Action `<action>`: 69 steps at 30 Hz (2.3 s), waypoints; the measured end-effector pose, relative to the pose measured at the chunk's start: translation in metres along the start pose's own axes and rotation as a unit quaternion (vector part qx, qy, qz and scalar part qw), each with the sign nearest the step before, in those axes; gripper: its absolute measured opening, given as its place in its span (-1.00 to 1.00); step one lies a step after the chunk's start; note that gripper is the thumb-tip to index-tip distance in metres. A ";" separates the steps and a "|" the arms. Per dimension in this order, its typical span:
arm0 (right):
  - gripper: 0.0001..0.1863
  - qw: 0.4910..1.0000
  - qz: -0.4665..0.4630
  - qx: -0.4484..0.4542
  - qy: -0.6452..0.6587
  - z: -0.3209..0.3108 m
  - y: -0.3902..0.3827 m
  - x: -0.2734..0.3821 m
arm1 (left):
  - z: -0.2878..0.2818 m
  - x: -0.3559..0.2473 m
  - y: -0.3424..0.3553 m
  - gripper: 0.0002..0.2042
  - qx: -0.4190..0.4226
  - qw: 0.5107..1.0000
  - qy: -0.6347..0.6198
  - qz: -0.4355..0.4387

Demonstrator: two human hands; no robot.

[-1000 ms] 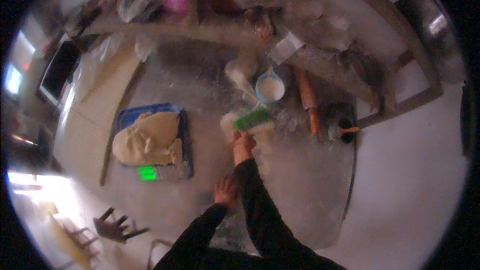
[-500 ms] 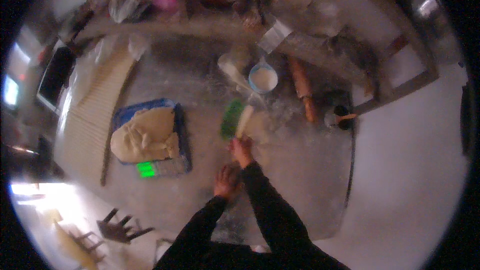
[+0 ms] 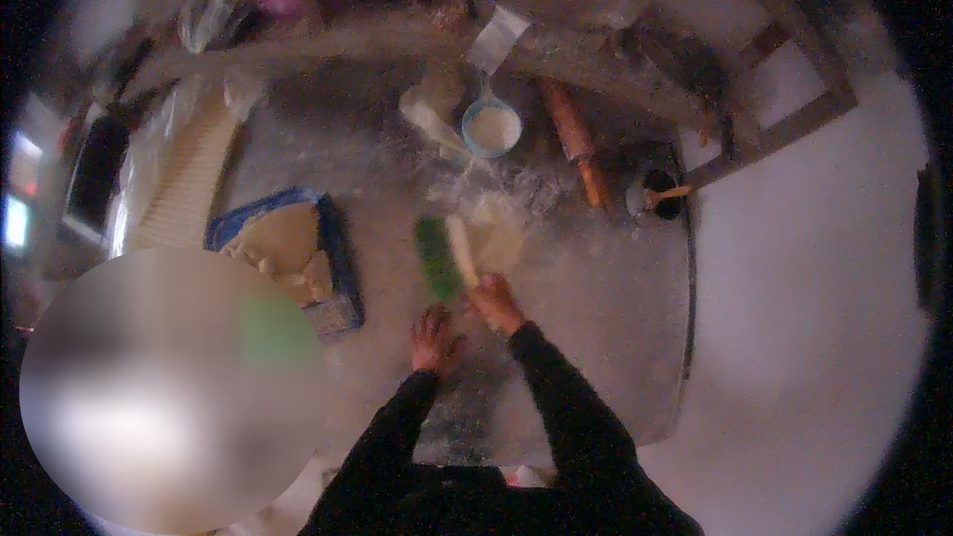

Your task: The person kneads dough on a floured table, weighs portions on a digital scale, and places them into a blue tray. They then use a green scraper to clean the table surface and spread flour before moving the tray to a dough sheeter machine.

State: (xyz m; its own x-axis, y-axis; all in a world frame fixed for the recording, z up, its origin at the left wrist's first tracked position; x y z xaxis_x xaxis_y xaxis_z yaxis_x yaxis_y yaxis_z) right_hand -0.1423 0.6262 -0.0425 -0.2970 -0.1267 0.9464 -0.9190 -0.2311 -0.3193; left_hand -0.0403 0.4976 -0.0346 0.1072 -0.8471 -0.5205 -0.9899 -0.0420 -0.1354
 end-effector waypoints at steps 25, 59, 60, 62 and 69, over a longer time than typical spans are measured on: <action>-0.76 0.791 -0.228 0.056 -0.566 -0.122 0.010 0.047 | 0.004 -0.005 0.001 -0.48 -0.070 0.997 0.014 0.000; -0.67 0.723 -0.108 -0.280 -0.622 -0.128 -0.085 -0.073 | -0.101 0.282 -0.073 -0.49 -0.189 0.499 -0.733 -0.421; -0.68 0.752 -0.101 -0.294 -0.582 -0.108 -0.079 -0.067 | -0.102 0.294 -0.074 -0.49 -0.188 0.500 -0.740 -0.409; -0.70 0.868 -0.065 -0.261 -0.418 -0.064 -0.070 -0.061 | -0.108 0.340 -0.080 -0.48 -0.201 0.503 -0.750 -0.380; -0.71 0.623 -0.280 -0.312 -0.660 -0.099 -0.257 -0.097 | -0.092 0.260 -0.059 -0.53 0.022 0.604 -0.751 -0.267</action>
State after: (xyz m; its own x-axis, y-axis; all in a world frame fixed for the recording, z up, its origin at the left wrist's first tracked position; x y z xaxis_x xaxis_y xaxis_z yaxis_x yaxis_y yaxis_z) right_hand 0.0972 0.7937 -0.0472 0.2090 -0.9733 -0.0948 -0.8274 -0.2277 0.5133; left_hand 0.0375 0.2307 -0.0842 0.4050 0.7181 -0.5660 -0.7776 -0.0550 -0.6263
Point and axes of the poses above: each hand's wrist, its own y-axis towards the middle knuckle, its own z-axis out of the palm, x = y × z, the point moved 8 cm from there along y, towards the middle knuckle, and after that the axes turned 12 degrees about -z, right-handed, at the moved point
